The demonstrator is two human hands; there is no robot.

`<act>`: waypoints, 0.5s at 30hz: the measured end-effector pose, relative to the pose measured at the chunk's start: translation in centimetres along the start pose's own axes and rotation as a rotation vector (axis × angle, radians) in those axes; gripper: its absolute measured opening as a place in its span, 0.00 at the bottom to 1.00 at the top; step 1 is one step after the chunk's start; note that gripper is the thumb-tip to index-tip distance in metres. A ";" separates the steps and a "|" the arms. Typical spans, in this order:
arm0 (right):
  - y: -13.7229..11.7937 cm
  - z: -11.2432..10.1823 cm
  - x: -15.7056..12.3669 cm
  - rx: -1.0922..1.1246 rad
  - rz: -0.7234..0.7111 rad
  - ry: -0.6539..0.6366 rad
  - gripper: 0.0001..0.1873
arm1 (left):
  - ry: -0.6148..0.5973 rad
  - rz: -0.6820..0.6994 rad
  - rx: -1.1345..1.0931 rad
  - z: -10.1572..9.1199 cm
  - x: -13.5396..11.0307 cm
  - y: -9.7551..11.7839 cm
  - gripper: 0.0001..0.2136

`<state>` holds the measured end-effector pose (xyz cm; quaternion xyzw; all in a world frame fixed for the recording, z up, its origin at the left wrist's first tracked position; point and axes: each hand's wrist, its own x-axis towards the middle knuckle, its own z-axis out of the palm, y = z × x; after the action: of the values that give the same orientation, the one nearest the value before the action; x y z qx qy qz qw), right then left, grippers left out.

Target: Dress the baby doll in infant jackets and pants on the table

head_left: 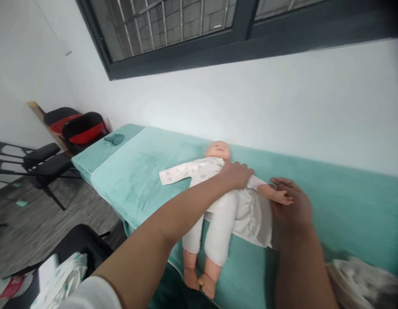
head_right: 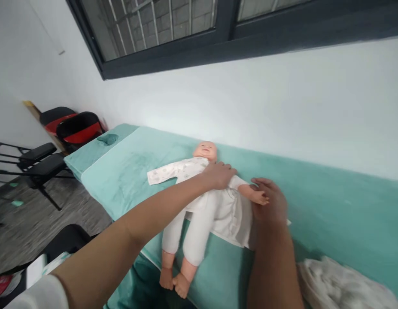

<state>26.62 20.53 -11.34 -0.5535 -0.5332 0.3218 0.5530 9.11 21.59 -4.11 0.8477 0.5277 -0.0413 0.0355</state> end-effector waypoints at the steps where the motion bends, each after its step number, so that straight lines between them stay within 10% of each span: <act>1: 0.1 -0.1 0.1 0.030 0.032 0.014 0.09 | 0.006 0.000 0.005 -0.1 0.0 0.0 0.16; 7: 1.0 -1.4 1.7 0.008 0.180 0.122 0.13 | 0.108 0.000 0.030 -0.6 -0.3 -0.8 0.15; 15: 1.3 -0.4 1.0 -0.525 0.089 -0.340 0.19 | 0.250 -0.022 -0.153 -1.5 -1.7 -3.3 0.15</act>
<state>27.54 21.59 -12.26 -0.6384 -0.6581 0.2849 0.2797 5.49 21.66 -2.49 0.8353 0.5388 0.1044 0.0337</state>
